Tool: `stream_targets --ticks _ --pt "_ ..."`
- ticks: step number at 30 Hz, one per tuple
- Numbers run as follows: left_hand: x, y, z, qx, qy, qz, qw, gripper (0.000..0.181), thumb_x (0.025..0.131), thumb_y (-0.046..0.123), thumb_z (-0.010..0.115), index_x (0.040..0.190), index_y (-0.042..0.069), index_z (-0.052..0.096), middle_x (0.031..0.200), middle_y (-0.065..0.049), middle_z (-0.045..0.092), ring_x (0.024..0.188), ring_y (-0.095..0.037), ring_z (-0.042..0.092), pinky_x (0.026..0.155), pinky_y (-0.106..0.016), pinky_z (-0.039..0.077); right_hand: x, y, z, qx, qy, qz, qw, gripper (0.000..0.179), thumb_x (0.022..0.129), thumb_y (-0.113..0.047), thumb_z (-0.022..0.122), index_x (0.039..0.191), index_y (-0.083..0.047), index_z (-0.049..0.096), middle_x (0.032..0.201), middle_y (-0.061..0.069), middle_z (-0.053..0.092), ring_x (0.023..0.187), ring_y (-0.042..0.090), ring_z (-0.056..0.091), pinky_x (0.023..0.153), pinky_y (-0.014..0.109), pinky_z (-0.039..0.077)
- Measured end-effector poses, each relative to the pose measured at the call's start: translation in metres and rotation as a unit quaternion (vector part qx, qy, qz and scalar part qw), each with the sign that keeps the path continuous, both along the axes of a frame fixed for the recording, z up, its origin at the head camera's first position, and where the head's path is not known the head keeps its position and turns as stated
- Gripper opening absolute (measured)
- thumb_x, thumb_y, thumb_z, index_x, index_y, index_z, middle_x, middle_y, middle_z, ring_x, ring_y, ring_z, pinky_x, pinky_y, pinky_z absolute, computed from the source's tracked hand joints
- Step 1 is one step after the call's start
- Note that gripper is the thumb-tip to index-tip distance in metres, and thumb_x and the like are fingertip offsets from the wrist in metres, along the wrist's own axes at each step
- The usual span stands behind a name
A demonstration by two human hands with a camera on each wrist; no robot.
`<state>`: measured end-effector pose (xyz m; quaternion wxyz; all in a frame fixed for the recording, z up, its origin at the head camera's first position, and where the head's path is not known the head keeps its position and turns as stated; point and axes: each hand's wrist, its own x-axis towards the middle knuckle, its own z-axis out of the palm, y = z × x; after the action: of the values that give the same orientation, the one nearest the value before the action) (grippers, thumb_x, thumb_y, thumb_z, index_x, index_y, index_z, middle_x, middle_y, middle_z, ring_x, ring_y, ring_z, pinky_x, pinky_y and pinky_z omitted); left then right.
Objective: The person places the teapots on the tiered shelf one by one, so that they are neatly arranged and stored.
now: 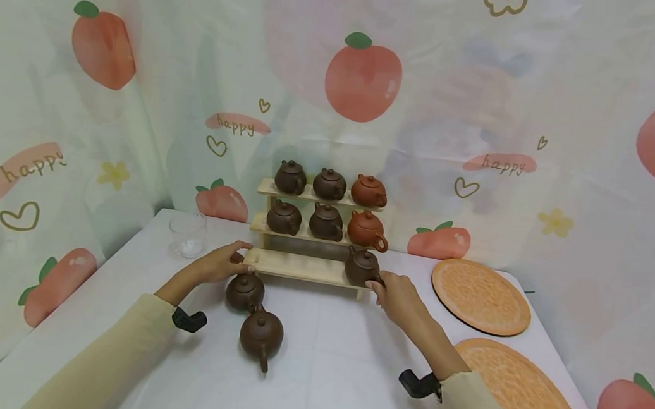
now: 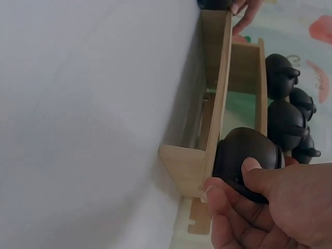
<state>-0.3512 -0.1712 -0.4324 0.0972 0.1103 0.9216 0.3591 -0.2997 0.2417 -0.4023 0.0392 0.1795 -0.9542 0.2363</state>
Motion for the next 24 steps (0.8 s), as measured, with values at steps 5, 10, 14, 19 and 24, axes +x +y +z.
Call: stream_targets --ticks 5,10,14,19,24 --pt "-0.0007 0.0001 -0.0010 -0.001 -0.001 0.002 1.0000 0.065 0.104 0.033 0.069 0.156 0.005 0.043 0.140 -0.031 0.062 0.131 -0.044 0.059 0.107 -0.058 0.048 -0.0010 -0.0004 -0.0006 -0.003 -0.009 -0.007 0.9999 0.023 0.107 -0.018 0.064 0.088 -0.005 0.062 0.067 0.000 0.062 0.062 0.012 0.055 0.059 0.028 0.043" --pt "-0.0006 0.0000 -0.0011 -0.002 -0.004 0.004 1.0000 0.065 0.104 0.033 0.069 0.156 0.005 0.043 0.140 -0.031 0.061 0.132 -0.044 0.059 0.108 -0.058 0.048 -0.0036 -0.0004 -0.0007 -0.001 -0.017 -0.005 0.9998 0.022 0.107 -0.018 0.064 0.093 -0.001 0.065 0.068 0.001 0.063 0.062 0.012 0.055 0.059 0.028 0.043" --pt "0.0005 0.0001 -0.0007 0.001 -0.005 0.004 1.0000 0.065 0.104 0.033 0.069 0.157 0.005 0.042 0.140 -0.031 0.061 0.132 -0.044 0.059 0.108 -0.058 0.048 -0.0058 -0.0006 -0.0005 0.003 -0.030 -0.011 0.9995 0.022 0.107 -0.018 0.064 0.095 0.000 0.066 0.069 0.003 0.065 0.063 0.014 0.055 0.059 0.028 0.044" --pt "0.0015 -0.0002 0.0002 0.006 -0.002 0.001 1.0000 0.065 0.105 0.033 0.069 0.157 0.005 0.042 0.139 -0.031 0.061 0.132 -0.045 0.059 0.107 -0.058 0.048 -0.0059 -0.0007 -0.0010 0.010 -0.051 -0.031 0.9982 0.024 0.107 -0.022 0.064 0.100 0.001 0.067 0.074 0.006 0.069 0.067 0.016 0.059 0.061 0.030 0.048" --pt "0.0017 0.0000 0.0010 0.005 -0.003 0.004 1.0000 0.065 0.104 0.033 0.069 0.157 0.005 0.042 0.139 -0.031 0.062 0.131 -0.045 0.059 0.107 -0.058 0.048 -0.0024 0.0007 -0.0021 0.008 -0.079 -0.050 0.9956 0.029 0.105 -0.026 0.068 0.101 0.002 0.066 0.077 0.009 0.072 0.067 0.017 0.061 0.061 0.032 0.049"
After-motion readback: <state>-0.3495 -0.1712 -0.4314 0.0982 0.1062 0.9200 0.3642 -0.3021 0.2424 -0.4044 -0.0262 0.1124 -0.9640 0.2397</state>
